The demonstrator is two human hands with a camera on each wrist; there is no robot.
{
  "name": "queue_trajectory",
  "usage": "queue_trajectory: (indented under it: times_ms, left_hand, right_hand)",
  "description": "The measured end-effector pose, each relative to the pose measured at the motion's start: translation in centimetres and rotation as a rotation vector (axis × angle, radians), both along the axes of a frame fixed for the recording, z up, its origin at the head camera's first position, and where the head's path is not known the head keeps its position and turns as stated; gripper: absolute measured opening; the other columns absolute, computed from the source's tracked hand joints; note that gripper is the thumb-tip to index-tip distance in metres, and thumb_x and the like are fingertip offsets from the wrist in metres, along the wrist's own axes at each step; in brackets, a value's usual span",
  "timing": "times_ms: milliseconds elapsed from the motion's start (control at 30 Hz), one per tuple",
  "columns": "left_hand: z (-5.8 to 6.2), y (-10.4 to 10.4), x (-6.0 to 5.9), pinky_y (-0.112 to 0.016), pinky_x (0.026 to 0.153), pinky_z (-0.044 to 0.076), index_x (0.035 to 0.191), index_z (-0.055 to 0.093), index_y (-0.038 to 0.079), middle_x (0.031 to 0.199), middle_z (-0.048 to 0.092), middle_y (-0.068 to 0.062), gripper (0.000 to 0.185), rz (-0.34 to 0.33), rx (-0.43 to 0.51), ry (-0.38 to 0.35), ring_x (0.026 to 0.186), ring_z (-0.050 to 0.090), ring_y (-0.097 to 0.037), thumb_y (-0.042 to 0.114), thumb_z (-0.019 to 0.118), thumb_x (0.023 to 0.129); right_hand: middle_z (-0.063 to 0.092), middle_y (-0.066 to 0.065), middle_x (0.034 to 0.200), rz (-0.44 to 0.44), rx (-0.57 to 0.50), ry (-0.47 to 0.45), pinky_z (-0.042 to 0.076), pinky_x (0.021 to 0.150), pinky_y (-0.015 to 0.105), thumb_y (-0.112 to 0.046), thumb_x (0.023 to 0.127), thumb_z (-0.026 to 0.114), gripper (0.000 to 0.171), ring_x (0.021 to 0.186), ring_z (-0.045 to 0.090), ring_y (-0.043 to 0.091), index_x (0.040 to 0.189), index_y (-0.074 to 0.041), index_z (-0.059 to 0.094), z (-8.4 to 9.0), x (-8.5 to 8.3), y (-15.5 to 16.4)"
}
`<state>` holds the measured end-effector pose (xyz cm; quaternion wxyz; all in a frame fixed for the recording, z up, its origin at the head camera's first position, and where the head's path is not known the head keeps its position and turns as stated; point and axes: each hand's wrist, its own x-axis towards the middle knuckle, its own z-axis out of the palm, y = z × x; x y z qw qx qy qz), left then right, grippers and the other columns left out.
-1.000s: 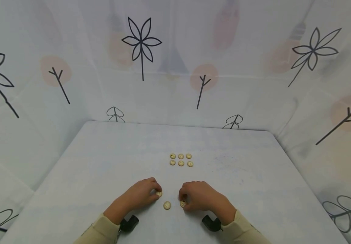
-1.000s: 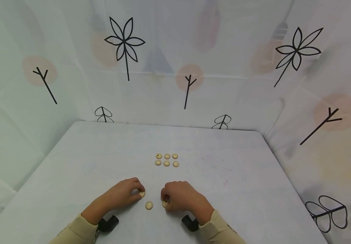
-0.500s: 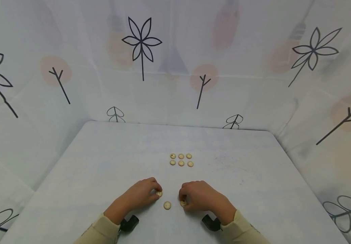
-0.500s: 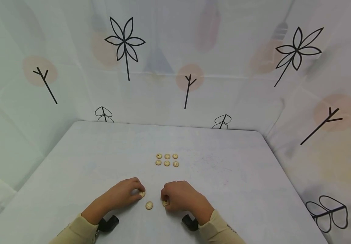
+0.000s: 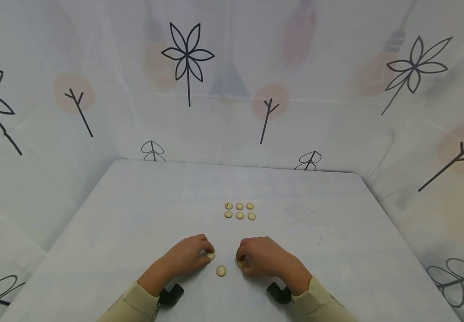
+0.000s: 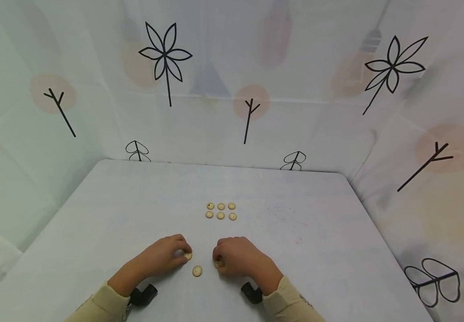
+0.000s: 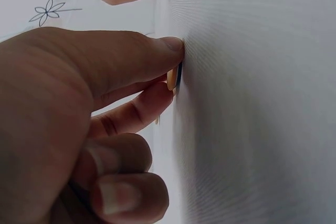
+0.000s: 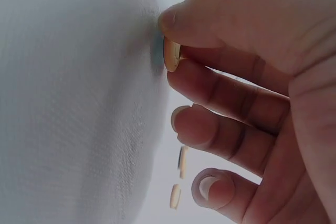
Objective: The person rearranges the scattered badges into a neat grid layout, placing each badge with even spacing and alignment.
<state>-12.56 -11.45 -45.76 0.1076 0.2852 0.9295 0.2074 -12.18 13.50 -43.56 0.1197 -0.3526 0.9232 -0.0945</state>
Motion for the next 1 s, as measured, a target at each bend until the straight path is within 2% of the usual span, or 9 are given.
queue_trajectory:
  times_ms: [200, 400, 667, 1000]
  left_hand:
    - [0.2, -0.1, 0.2, -0.031, 0.078, 0.050, 0.102, 0.073, 0.018, 0.096, 0.060, 0.009, 0.014, -0.007, 0.025, 0.012, 0.085, 0.057, -0.007, 0.025, 0.067, 0.091]
    - [0.3, -0.1, 0.2, -0.031, 0.079, 0.050, 0.102, 0.072, 0.019, 0.098, 0.060, 0.009, 0.014, -0.009, 0.023, 0.013, 0.086, 0.058, -0.007, 0.024, 0.067, 0.091]
    - [0.4, 0.1, 0.3, -0.031, 0.079, 0.051, 0.101, 0.072, 0.018, 0.099, 0.060, 0.009, 0.013, -0.015, 0.024, 0.014, 0.088, 0.058, -0.007, 0.024, 0.068, 0.090]
    - [0.4, 0.0, 0.4, -0.033, 0.082, 0.051, 0.102, 0.072, 0.017, 0.100, 0.062, 0.007, 0.014, -0.014, 0.025, 0.020, 0.092, 0.060, -0.010, 0.022, 0.068, 0.090]
  right_hand:
    - [0.061, -0.019, 0.086, -0.048, -0.021, -0.003, 0.049, 0.070, 0.026, -0.027, 0.081, 0.074, 0.010, 0.074, 0.055, -0.002, 0.091, -0.029, 0.074, 0.0, -0.6, 0.4]
    - [0.063, -0.018, 0.089, -0.097, -0.019, 0.025, 0.050, 0.073, 0.030, -0.029, 0.083, 0.073, 0.012, 0.078, 0.057, 0.001, 0.094, -0.028, 0.075, 0.4, -1.3, 0.8]
    - [0.062, -0.014, 0.086, -0.149, -0.017, 0.110, 0.048, 0.068, 0.026, -0.026, 0.083, 0.073, 0.012, 0.074, 0.054, 0.001, 0.094, -0.024, 0.076, 0.8, -2.1, 1.4]
    - [0.064, -0.013, 0.091, -0.231, 0.003, 0.130, 0.049, 0.072, 0.028, -0.027, 0.082, 0.075, 0.015, 0.080, 0.057, 0.005, 0.096, -0.023, 0.076, 0.6, -3.3, 1.8]
